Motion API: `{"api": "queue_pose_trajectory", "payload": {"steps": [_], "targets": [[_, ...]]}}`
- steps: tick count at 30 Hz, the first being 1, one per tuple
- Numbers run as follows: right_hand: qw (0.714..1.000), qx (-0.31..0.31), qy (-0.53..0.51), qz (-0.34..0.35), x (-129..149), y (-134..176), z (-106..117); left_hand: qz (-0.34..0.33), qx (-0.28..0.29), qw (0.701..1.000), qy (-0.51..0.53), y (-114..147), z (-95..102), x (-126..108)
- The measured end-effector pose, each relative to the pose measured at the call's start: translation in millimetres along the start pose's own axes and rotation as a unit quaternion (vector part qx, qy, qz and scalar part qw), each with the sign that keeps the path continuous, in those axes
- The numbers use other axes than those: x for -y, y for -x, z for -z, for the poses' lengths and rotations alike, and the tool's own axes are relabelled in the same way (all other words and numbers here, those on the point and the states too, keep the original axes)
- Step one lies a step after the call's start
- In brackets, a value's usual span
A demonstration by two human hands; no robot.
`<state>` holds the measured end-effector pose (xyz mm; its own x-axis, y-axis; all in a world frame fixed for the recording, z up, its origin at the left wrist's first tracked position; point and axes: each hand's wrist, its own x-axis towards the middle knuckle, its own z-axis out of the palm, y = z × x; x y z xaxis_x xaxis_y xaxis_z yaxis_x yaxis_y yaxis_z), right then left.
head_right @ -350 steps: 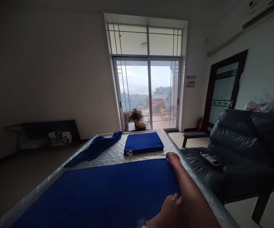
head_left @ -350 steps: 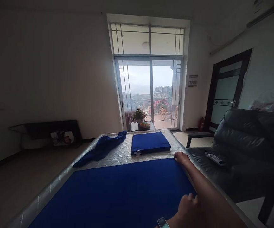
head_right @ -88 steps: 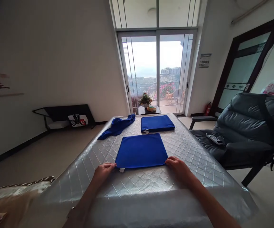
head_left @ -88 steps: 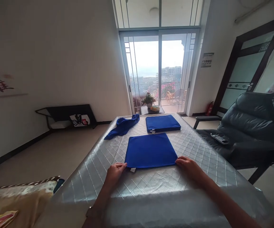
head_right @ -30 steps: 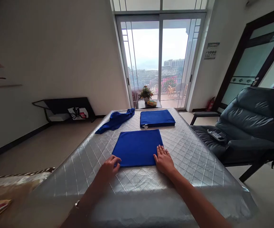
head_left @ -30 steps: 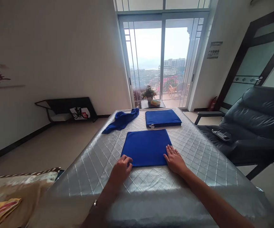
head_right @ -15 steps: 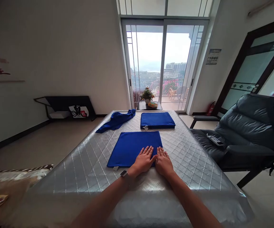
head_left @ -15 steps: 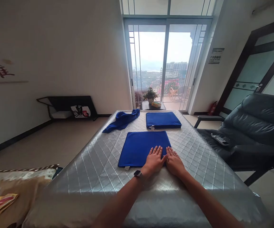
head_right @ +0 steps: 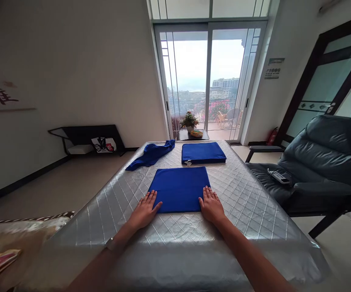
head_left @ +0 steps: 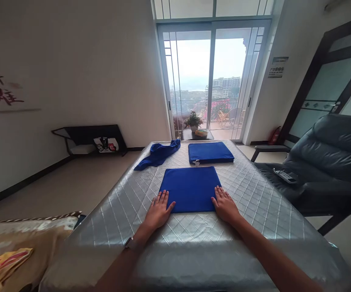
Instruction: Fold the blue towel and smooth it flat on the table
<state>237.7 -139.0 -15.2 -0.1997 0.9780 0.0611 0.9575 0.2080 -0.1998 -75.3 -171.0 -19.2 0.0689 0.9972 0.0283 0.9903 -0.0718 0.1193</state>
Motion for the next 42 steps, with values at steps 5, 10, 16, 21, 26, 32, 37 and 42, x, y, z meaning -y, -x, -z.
{"api": "queue_pose_trajectory", "payload": {"steps": [5, 10, 16, 21, 26, 32, 37, 42], "targets": [[1.0, 0.014, -0.006, 0.004, 2, 3, 9, -0.015, -0.029, 0.999, 0.0, 3, -9.5, 15], [1.0, 0.014, -0.02, 0.007, 1, 5, 14, -0.016, -0.05, 0.999, -0.005, 2, -14.6, 14], [1.0, -0.018, 0.006, 0.024, 0, 5, 6, -0.015, -0.055, 0.998, -0.011, 4, -12.5, 16], [0.999, -0.026, 0.003, 0.032, -1, 4, 3, -0.023, -0.097, 0.995, -0.032, 7, 1.5, -4], [0.999, -0.022, -0.003, 0.029, -6, 1, -4, -0.267, -0.12, 0.955, 0.052, 9, 22.6, -103], [0.999, -0.019, 0.029, 0.025, -13, -5, -15, -0.38, -0.107, 0.91, 0.128, 0, 11.9, -193], [0.997, -0.009, 0.032, 0.063, -12, 1, -10, -0.309, -0.092, 0.936, 0.142, -11, -4.6, -172], [0.996, -0.018, 0.038, 0.077, -13, 3, -12, -0.332, -0.089, 0.928, 0.145, -7, 0.5, -165]]}}
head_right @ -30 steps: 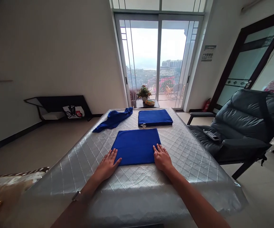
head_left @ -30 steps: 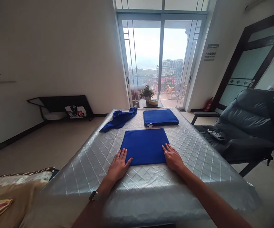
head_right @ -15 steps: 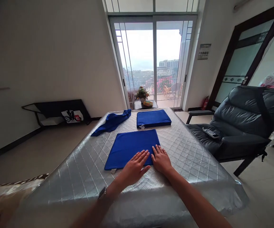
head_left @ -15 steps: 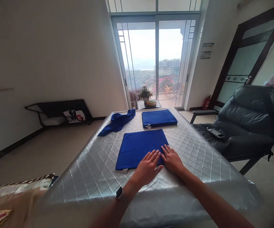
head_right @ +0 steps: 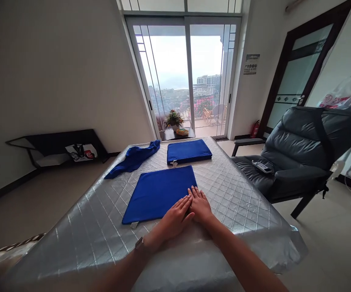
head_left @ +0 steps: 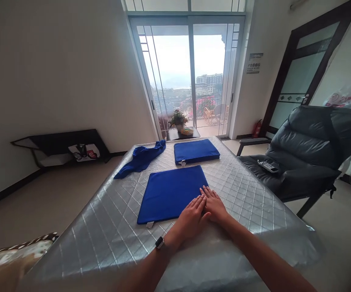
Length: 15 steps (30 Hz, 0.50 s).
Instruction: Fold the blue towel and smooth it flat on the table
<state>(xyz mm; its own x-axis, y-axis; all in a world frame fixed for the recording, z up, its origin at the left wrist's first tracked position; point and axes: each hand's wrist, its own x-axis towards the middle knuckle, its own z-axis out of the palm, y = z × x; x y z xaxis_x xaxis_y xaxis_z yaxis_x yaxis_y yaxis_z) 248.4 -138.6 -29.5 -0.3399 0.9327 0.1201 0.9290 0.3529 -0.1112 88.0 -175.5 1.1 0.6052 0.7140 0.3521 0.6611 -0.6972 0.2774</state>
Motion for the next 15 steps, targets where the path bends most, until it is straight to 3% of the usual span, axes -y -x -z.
{"api": "queue_pose_trajectory", "payload": {"steps": [8, 11, 15], "targets": [[0.999, 0.017, -0.034, -0.016, 1, 2, 11, -0.016, -0.077, 0.996, 0.043, -4, -0.6, -7], [0.997, 0.024, -0.062, -0.027, 4, 4, 18, -0.042, -0.077, 0.995, 0.047, -5, -1.0, -6], [0.998, 0.024, -0.047, -0.021, 5, 4, 17, 0.013, -0.051, 0.998, 0.036, -10, -2.7, -8]]}}
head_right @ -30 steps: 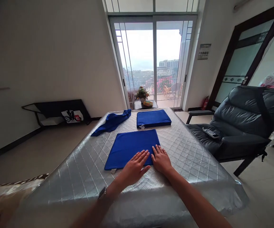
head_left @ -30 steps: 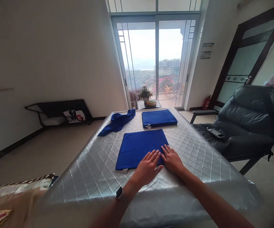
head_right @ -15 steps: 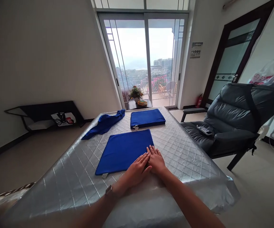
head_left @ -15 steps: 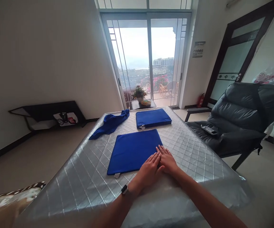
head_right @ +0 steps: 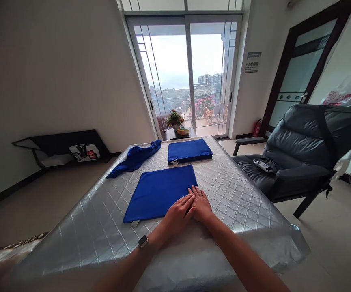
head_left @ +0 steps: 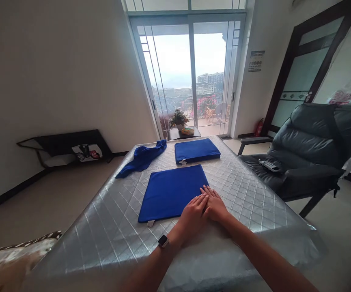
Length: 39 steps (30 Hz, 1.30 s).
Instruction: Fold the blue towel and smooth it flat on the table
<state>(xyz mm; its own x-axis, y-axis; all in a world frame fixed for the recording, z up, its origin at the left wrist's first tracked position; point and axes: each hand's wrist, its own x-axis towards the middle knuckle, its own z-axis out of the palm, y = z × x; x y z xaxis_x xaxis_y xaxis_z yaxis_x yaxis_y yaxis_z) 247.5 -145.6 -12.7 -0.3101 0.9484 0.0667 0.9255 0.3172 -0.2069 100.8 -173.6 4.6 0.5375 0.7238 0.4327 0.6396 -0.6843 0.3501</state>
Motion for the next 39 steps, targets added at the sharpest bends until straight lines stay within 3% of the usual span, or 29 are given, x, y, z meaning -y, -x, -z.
{"api": "queue_pose_trajectory", "payload": {"steps": [4, 7, 10, 12, 16, 22, 31, 34, 36, 39], "targets": [[1.0, -0.009, 0.005, 0.005, -2, -1, -5, 0.052, 0.019, 0.997, 0.044, -6, -3.9, 3], [1.0, -0.023, 0.003, 0.011, 0, 0, -2, 0.093, -0.023, 0.987, 0.132, -9, -5.7, 8], [0.997, -0.07, -0.008, 0.04, 5, 3, 6, 0.156, -0.114, 0.952, 0.239, -12, -4.7, 15], [0.992, -0.112, -0.022, 0.055, 10, 4, 12, 0.194, -0.144, 0.92, 0.31, -12, -3.3, 19], [0.98, -0.174, -0.05, 0.078, 17, 6, 18, 0.219, -0.139, 0.868, 0.424, -13, -3.2, 26], [0.97, -0.19, -0.094, 0.122, 17, 8, 20, 0.245, -0.149, 0.8, 0.527, -16, -3.3, 25], [0.967, -0.218, -0.075, 0.111, 18, 6, 22, 0.292, -0.167, 0.75, 0.569, -18, -2.2, 27], [0.967, -0.22, -0.098, 0.089, 14, 3, 19, 0.295, -0.167, 0.774, 0.535, -16, -1.9, 27], [0.969, -0.214, -0.11, 0.061, 11, 0, 15, 0.279, -0.162, 0.835, 0.446, -13, -0.3, 25], [0.981, -0.166, -0.095, 0.022, 5, -5, 8, 0.232, -0.139, 0.935, 0.231, -9, 0.4, 22]]}}
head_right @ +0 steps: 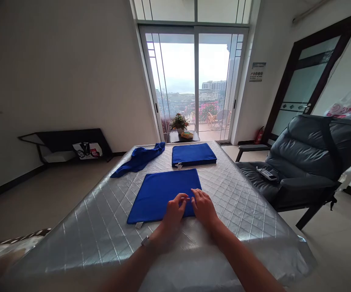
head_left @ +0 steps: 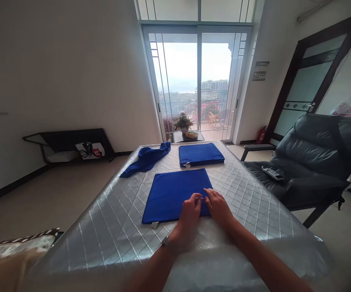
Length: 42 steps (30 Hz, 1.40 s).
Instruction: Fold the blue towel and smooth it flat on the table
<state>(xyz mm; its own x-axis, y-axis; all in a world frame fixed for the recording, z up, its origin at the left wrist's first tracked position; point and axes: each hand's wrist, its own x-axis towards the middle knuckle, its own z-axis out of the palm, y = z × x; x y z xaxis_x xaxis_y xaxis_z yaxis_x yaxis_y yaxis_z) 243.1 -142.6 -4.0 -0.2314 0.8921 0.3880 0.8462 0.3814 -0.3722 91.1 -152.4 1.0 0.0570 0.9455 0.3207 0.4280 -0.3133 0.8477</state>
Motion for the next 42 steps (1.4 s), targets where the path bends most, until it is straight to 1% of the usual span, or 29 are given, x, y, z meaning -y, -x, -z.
{"api": "queue_pose_trajectory", "payload": {"steps": [2, 4, 6, 9, 12, 14, 16, 17, 19, 21, 24, 26, 27, 29, 32, 35, 38, 42], "targets": [[0.998, 0.059, 0.027, -0.01, -4, 0, -5, -0.057, 0.02, 0.989, -0.136, 2, -1.1, 3], [0.993, 0.108, 0.054, -0.009, -6, 0, -8, -0.096, 0.057, 0.963, -0.244, 4, -3.4, 8], [0.988, 0.134, 0.08, -0.009, -6, 0, -10, -0.109, 0.094, 0.933, -0.329, 5, -5.6, 13], [0.982, 0.152, 0.112, -0.022, -4, 0, -9, -0.105, 0.123, 0.904, -0.396, 8, -7.5, 17], [0.978, 0.16, 0.13, -0.032, -1, 0, -7, -0.082, 0.137, 0.895, -0.416, 11, -7.2, 16], [0.977, 0.162, 0.134, -0.037, 0, -1, -7, -0.062, 0.15, 0.892, -0.421, 12, -3.5, 16], [0.977, 0.162, 0.131, -0.045, 0, -1, -7, -0.046, 0.16, 0.889, -0.427, 11, 6.0, 17], [0.977, 0.162, 0.128, -0.049, 0, -1, -7, -0.036, 0.164, 0.886, -0.432, 9, 13.9, 19], [0.978, 0.162, 0.119, -0.058, 0, -1, -8, -0.006, 0.172, 0.88, -0.443, 6, 36.2, 28], [0.978, 0.165, 0.11, -0.065, -1, -2, -9, 0.038, 0.175, 0.871, -0.457, 3, 65.4, 41], [0.978, 0.169, 0.1, -0.07, -2, -2, -9, 0.096, 0.154, 0.856, -0.484, 3, 110.2, 67], [0.978, 0.173, 0.097, -0.069, -2, -3, -9, 0.102, 0.132, 0.852, -0.497, 7, 131.7, 84], [0.978, 0.174, 0.096, -0.069, -3, -3, -9, 0.097, 0.122, 0.853, -0.499, 9, 138.5, 91], [0.977, 0.177, 0.098, -0.069, -4, -4, -9, 0.087, 0.107, 0.857, -0.497, 14, 144.7, 101], [0.976, 0.181, 0.101, -0.069, -3, -4, -10, 0.089, 0.09, 0.86, -0.495, 17, 142.6, 108], [0.973, 0.19, 0.106, -0.073, -2, -4, -9, 0.086, 0.084, 0.859, -0.497, 17, 139.0, 107], [0.968, 0.209, 0.117, -0.073, 1, -6, -4, 0.094, 0.08, 0.858, -0.498, 18, 138.6, 104], [0.956, 0.251, 0.142, -0.061, 2, -26, 9, 0.1, 0.068, 0.859, -0.497, 19, 139.0, 101]]}}
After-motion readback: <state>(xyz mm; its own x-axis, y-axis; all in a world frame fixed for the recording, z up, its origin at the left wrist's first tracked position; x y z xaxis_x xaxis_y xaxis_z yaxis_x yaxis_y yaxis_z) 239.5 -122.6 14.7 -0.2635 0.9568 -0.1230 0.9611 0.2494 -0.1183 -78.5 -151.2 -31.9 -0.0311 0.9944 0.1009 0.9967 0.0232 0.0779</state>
